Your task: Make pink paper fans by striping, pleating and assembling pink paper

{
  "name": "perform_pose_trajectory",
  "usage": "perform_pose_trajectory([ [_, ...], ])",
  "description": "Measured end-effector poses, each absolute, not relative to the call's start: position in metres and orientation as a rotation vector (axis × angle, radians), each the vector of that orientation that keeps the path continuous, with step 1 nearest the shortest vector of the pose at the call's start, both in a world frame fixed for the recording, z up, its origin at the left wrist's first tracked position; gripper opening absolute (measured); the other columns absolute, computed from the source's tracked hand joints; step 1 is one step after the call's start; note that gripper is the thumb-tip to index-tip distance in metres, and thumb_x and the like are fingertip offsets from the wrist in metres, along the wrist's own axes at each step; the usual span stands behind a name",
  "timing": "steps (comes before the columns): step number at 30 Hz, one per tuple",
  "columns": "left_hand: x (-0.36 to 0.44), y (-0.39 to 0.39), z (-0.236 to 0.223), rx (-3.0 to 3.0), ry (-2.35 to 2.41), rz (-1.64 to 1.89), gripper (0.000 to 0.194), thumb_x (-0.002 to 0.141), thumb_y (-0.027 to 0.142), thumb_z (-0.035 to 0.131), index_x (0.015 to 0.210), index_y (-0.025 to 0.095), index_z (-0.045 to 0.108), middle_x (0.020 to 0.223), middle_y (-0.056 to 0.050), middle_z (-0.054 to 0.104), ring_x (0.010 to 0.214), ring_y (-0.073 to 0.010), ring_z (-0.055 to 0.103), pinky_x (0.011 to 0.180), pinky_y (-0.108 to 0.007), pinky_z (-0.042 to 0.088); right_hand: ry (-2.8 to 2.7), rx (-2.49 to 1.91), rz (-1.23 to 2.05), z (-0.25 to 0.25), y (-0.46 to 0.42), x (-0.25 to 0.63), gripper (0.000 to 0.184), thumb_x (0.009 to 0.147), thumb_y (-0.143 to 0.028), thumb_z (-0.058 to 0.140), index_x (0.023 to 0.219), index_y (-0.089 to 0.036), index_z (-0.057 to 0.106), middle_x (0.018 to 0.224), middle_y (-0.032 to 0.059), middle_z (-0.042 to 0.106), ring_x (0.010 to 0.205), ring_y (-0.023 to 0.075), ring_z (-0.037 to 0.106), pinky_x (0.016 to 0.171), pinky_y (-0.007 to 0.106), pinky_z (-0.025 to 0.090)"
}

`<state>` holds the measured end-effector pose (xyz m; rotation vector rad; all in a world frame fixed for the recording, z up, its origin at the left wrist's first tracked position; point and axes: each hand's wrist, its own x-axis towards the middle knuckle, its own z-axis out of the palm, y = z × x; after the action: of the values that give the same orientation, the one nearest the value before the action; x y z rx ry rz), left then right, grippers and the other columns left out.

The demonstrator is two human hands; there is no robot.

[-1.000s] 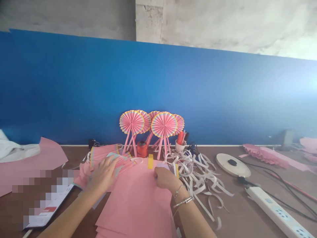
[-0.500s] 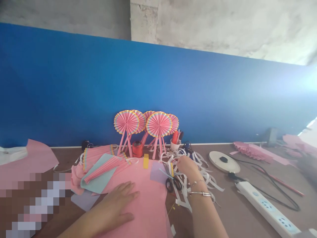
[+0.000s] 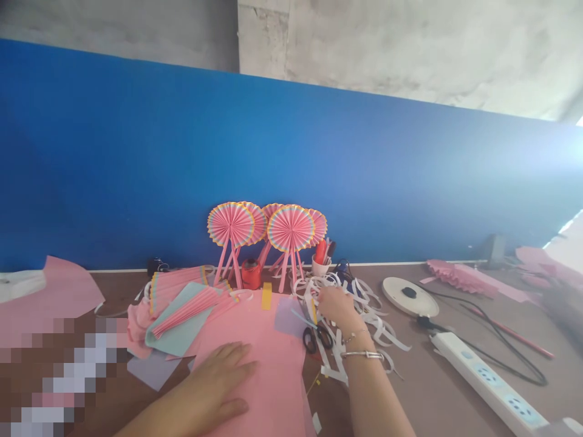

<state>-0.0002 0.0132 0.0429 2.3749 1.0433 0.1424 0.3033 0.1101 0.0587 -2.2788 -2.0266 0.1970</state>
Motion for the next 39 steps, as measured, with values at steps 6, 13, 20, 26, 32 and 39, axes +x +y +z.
perform_pose_trajectory([
  [6,0.004,0.012,0.034,2.513,1.057,0.225,0.047,0.077,0.03,0.062,0.124,0.028,0.055,0.132,-0.009,0.05,0.12,-0.0313,0.043,0.102,-0.048,0.032,-1.662,-1.787,0.427,0.073,0.113,0.296,0.02,0.076,-0.031,0.045,0.082,-0.016,0.057,0.069,0.0033,0.064,0.064,0.0175,0.057,0.059,0.027,0.04],
  [13,0.002,0.014,0.039,2.543,0.984,0.348,0.03,0.078,0.026,0.061,0.108,0.028,0.064,0.114,-0.006,0.06,0.107,-0.026,0.051,0.094,-0.04,0.039,-1.256,-1.044,1.146,0.093,0.1,0.271,0.016,0.071,-0.034,0.06,0.071,-0.019,0.053,0.064,-0.0004,0.055,0.059,0.0132,0.05,0.062,0.029,0.041],
  [20,0.003,0.039,0.039,2.275,1.25,1.084,0.017,0.082,0.019,0.053,0.096,0.022,0.064,0.096,-0.005,0.068,0.094,-0.0222,0.061,0.085,-0.036,0.046,-1.036,-0.684,1.583,0.099,0.091,0.251,0.026,0.073,-0.024,0.066,0.059,-0.019,0.045,0.053,-0.0067,0.036,0.051,0.0081,0.034,0.06,0.027,0.036],
  [26,-0.008,0.048,0.051,2.164,1.391,1.582,0.013,0.082,0.027,0.059,0.094,0.022,0.059,0.091,-0.005,0.066,0.09,-0.0219,0.06,0.08,-0.036,0.045,-1.316,-0.658,1.866,0.097,0.072,0.208,0.012,0.08,-0.023,0.06,0.073,-0.015,0.055,0.057,-0.0046,0.041,0.052,0.0081,0.035,0.058,0.026,0.029],
  [32,-0.013,0.045,0.062,2.418,1.399,1.576,0.013,0.087,0.025,0.055,0.075,0.022,0.059,0.074,0.0,0.065,0.076,-0.0178,0.059,0.076,-0.034,0.039,-1.363,-0.729,1.918,0.096,0.064,0.188,0.012,0.079,-0.023,0.06,0.074,-0.013,0.056,0.056,-0.0037,0.044,0.052,0.0086,0.037,0.056,0.026,0.028],
  [39,-0.031,0.062,0.058,2.397,1.576,1.499,0.019,0.09,0.023,0.044,0.076,0.021,0.058,0.081,-0.002,0.066,0.084,-0.0196,0.058,0.079,-0.035,0.037,-1.24,-0.719,1.854,0.091,0.074,0.2,0.019,0.077,-0.027,0.062,0.066,-0.017,0.05,0.054,-0.0053,0.042,0.051,0.0085,0.036,0.062,0.028,0.033],
])
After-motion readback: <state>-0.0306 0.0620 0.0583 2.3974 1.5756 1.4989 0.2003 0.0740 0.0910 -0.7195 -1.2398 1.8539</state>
